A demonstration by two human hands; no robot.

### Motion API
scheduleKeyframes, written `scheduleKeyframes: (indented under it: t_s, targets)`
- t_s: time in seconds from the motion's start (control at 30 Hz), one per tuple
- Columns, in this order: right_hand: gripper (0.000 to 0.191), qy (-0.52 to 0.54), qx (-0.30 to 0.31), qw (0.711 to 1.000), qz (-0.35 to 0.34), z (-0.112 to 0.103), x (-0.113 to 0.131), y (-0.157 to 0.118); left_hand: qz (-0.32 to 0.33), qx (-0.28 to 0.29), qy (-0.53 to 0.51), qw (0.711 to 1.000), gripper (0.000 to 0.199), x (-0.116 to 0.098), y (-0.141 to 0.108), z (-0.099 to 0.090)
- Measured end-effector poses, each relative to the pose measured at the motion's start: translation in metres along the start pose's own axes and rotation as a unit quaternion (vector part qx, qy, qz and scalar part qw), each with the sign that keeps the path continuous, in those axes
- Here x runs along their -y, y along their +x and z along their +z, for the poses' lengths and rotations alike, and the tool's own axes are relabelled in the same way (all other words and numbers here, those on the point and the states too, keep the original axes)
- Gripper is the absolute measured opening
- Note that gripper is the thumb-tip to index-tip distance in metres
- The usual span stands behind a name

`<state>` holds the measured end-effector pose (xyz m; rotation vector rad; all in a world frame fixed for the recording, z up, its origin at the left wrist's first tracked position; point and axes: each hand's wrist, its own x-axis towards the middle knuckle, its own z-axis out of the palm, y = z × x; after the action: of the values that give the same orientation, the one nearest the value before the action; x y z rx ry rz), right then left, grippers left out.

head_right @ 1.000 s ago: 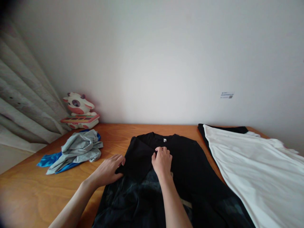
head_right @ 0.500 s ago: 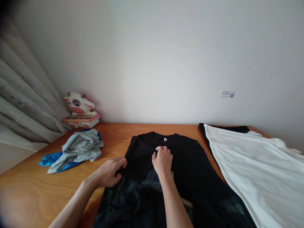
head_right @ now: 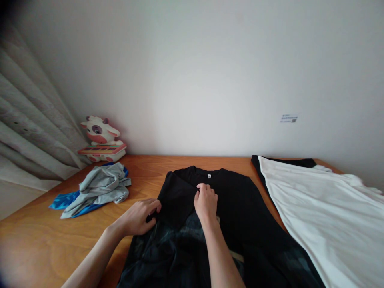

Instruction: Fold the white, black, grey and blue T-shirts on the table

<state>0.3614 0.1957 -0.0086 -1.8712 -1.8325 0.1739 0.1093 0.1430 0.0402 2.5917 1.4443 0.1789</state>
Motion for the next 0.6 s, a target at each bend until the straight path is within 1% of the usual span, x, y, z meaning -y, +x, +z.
scheduleKeyframes:
  t_s: [0.23, 0.3, 0.47, 0.53, 0.6]
  targets:
    - [0.019, 0.046, -0.04, 0.997, -0.037, 0.01, -0.006, 0.003, -0.006, 0.0, 0.0, 1.0, 0.026, -0.001, 0.0, -0.002]
    - [0.017, 0.052, -0.04, 0.997, -0.042, 0.011, -0.007, 0.003, -0.005, 0.002, -0.003, 1.0, 0.026, 0.0, 0.0, -0.001]
    - [0.02, 0.063, -0.018, 0.997, -0.044, 0.012, -0.01, 0.003, -0.004, 0.0, -0.004, 1.0, 0.024, 0.001, 0.0, 0.0]
    - [0.02, 0.075, -0.024, 0.996, -0.045, 0.012, -0.009, 0.003, -0.003, -0.001, -0.001, 1.0, 0.024, 0.001, -0.001, -0.001]
    - [0.019, 0.096, -0.044, 0.993, -0.048, 0.013, -0.009, 0.003, -0.002, -0.002, 0.001, 1.0, 0.024, 0.0, -0.001, -0.002]
